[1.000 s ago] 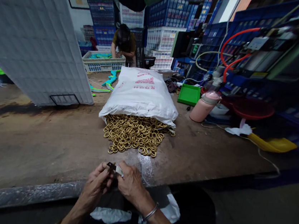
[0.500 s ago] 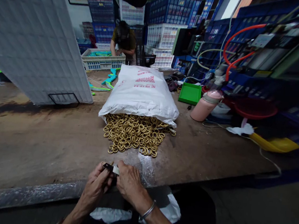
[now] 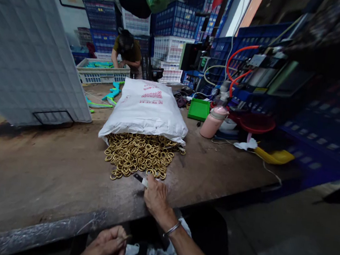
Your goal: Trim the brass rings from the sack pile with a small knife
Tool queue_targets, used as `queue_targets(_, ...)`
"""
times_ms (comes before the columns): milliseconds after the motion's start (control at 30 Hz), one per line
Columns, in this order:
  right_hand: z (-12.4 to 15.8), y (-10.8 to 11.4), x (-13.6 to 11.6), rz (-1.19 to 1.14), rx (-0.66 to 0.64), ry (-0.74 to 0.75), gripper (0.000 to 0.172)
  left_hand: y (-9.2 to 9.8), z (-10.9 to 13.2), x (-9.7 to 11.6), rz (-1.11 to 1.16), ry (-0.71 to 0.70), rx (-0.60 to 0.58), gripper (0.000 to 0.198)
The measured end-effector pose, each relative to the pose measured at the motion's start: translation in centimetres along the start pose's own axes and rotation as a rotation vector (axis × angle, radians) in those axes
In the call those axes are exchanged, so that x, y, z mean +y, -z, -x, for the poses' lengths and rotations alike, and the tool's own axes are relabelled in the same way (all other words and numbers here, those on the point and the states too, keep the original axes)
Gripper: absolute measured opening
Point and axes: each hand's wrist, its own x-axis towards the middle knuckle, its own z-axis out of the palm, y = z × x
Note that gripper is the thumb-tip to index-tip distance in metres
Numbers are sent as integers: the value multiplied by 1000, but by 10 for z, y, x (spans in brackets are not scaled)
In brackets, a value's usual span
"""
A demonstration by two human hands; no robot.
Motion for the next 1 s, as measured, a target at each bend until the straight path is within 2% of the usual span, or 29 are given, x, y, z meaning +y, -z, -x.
queue_targets(100, -8, 2, 7, 1, 76, -82, 21, 17, -13, -20, 87, 133, 67, 28)
queue_targets(233, -17, 6, 3, 71, 46, -139, 21, 29, -30, -31, 253, 351, 332, 16)
queue_targets(300, -20, 6, 0, 101, 31, -156, 20, 25, -37, -34, 366, 371, 430, 10)
queue_targets(367, -21, 6, -2, 111, 30, -172, 19, 20, -44, -37, 442, 329, 484, 8)
queue_targets(500, -22, 4, 0, 83, 43, -191, 16, 18, -55, -46, 464, 253, 464, 4)
queue_targets(633, -21, 1, 5, 29, 87, -191, 16, 24, -58, -54, 485, 197, 436, 15)
queue_targets(833, -16, -2, 11, -72, 164, -130, 15, 23, -52, -55, 399, 230, 465, 13)
queue_targets(1000, -13, -1, 15, -306, 191, -97, 18, 19, -43, -52, 249, 253, 384, 25)
